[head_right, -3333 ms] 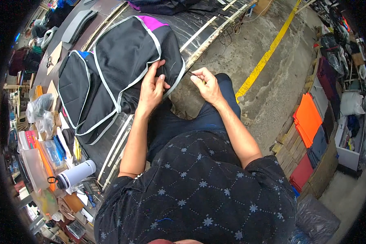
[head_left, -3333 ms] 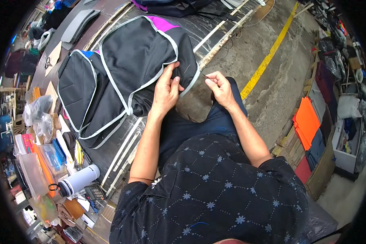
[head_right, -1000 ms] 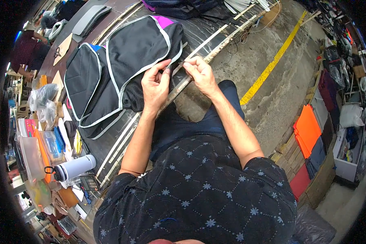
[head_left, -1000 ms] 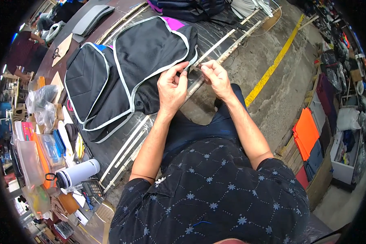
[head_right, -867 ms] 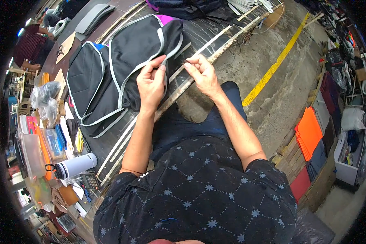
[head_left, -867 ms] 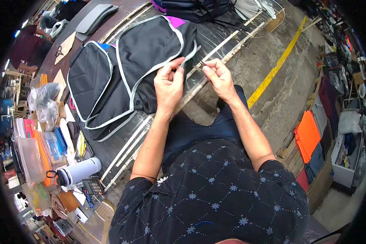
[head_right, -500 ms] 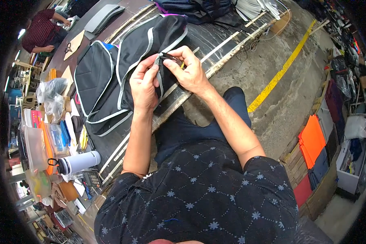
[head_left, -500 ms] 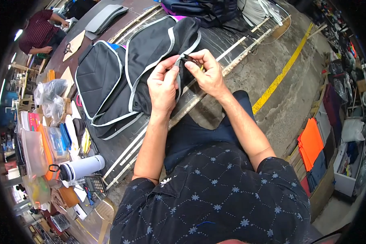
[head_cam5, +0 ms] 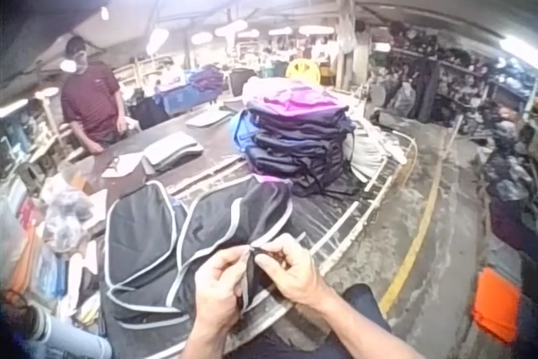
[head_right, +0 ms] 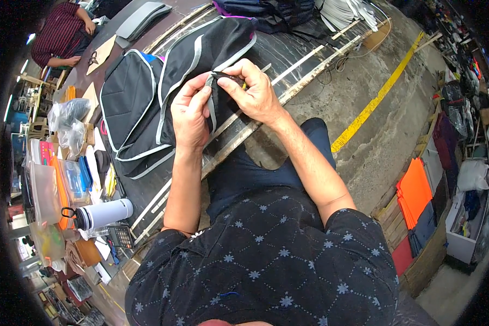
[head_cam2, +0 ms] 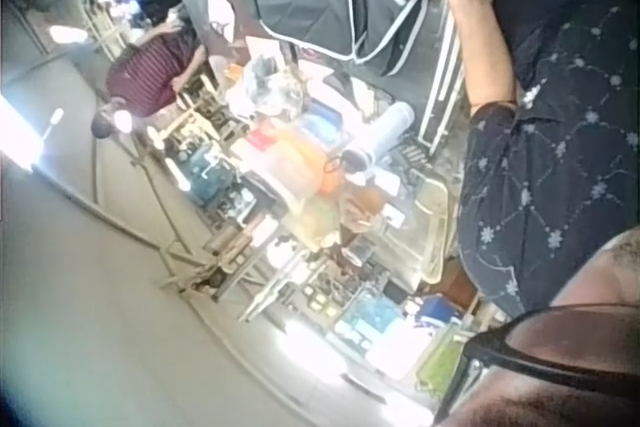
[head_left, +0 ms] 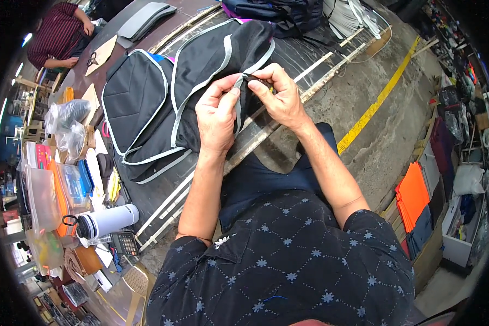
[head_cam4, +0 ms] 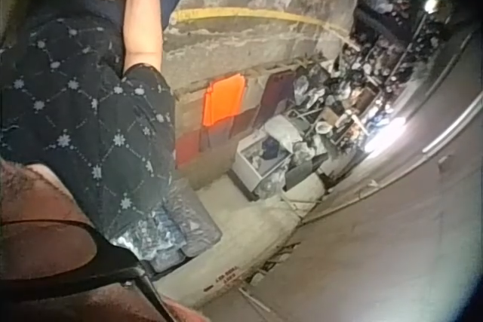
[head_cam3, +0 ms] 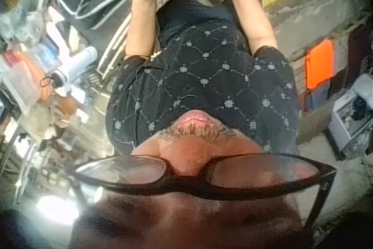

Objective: Trimming excess threads from manufactured backpacks using scissors.

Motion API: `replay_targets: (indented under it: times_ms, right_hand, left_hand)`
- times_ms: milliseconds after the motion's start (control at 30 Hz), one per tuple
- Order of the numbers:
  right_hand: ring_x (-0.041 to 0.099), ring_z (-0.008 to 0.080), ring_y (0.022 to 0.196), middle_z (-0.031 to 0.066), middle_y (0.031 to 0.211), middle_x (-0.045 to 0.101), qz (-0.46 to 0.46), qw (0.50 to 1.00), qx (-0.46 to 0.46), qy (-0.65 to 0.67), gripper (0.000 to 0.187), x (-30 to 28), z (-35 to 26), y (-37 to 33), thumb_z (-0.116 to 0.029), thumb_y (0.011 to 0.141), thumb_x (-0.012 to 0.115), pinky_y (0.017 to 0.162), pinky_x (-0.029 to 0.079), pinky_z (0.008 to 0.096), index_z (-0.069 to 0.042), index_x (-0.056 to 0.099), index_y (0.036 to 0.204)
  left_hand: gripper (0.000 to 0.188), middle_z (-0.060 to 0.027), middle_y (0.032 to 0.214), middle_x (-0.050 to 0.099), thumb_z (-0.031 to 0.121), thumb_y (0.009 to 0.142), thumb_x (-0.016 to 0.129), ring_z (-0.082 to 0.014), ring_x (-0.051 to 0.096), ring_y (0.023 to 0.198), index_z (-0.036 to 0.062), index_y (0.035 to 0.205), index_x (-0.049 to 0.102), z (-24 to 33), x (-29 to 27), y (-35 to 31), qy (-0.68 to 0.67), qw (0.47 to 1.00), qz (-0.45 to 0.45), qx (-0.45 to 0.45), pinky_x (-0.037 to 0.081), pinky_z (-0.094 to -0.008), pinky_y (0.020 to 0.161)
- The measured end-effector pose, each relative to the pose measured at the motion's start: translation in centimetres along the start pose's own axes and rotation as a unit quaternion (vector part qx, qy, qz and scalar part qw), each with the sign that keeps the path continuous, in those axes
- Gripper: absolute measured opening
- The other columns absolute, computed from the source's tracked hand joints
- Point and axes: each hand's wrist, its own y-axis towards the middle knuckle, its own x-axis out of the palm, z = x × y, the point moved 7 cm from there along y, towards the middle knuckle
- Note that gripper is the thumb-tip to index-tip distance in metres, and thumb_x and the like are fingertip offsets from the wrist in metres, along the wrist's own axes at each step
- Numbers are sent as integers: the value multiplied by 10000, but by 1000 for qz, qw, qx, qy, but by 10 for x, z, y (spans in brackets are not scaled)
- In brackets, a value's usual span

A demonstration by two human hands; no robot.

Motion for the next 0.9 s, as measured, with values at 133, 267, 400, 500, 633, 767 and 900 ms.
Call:
replay_targets:
  times_ms: [133, 267, 400, 500, 633, 767, 900]
  right_hand:
    - [634, 67, 961, 11, 1083, 703, 11, 997, 0, 77, 182, 1, 2, -6, -123, 1077, 738, 883, 523, 235, -25, 654, 1205]
    - [495, 37, 764, -41, 931, 606, 108, 988, 12, 107, 285, -20, 17, -15, -269, 1134, 636, 711, 428, 211, -40, 607, 1301]
    - [392, 53, 616, -37, 773, 478, 235, 930, 178, 219, 212, -57, 72, -23, -288, 1138, 605, 632, 441, 285, -107, 546, 1045]
    - [706, 153, 905, 56, 1077, 724, 208, 893, 235, 321, 309, -43, 107, -23, -331, 1143, 563, 841, 602, 336, -51, 642, 1248]
    - [623, 123, 1025, 13, 1134, 647, 187, 927, 169, 278, 287, -55, 132, -58, -340, 1178, 539, 919, 537, 322, -67, 579, 1260]
    - [560, 78, 974, -30, 1042, 566, 234, 960, 82, 126, 225, -66, 94, -58, -81, 1069, 710, 867, 493, 267, -77, 548, 1225]
    - [535, 62, 881, -8, 1030, 567, 171, 966, 30, 192, 317, -65, 60, -52, 57, 1021, 685, 780, 471, 234, -114, 459, 1163]
  left_hand:
    - [280, 19, 1045, 770, 26, 1036, 697, 26, 485, 635, -8, 1308, 750, -1, 1, 0, 3, 1000, -11, -1, 385, -144, 562]
    - [254, 52, 959, 731, 4, 1028, 686, 41, 409, 603, -30, 1268, 760, 9, 0, -5, 20, 999, 2, 27, 297, -169, 539]
    - [376, 65, 944, 640, -48, 992, 684, 32, 413, 686, -19, 1367, 703, 17, 9, -23, 143, 985, -68, 73, 344, -155, 628]
    - [561, 15, 990, 654, -74, 916, 722, -6, 406, 629, 14, 1465, 650, 35, 30, -35, 263, 950, -54, 160, 370, -193, 582]
    - [600, -108, 1014, 683, 3, 809, 828, -226, 634, 787, 28, 1393, 692, 72, 77, -44, 386, 846, -63, 362, 527, -342, 658]
    - [777, -189, 1127, 695, 298, 858, 847, -391, 682, 1032, -9, 1516, 569, 72, 111, -17, 499, 783, -20, 371, 555, -478, 901]
    - [704, -240, 940, 763, 290, 928, 740, -426, 773, 865, -24, 1521, 529, 39, 107, 17, 591, 791, -39, 153, 603, -507, 776]
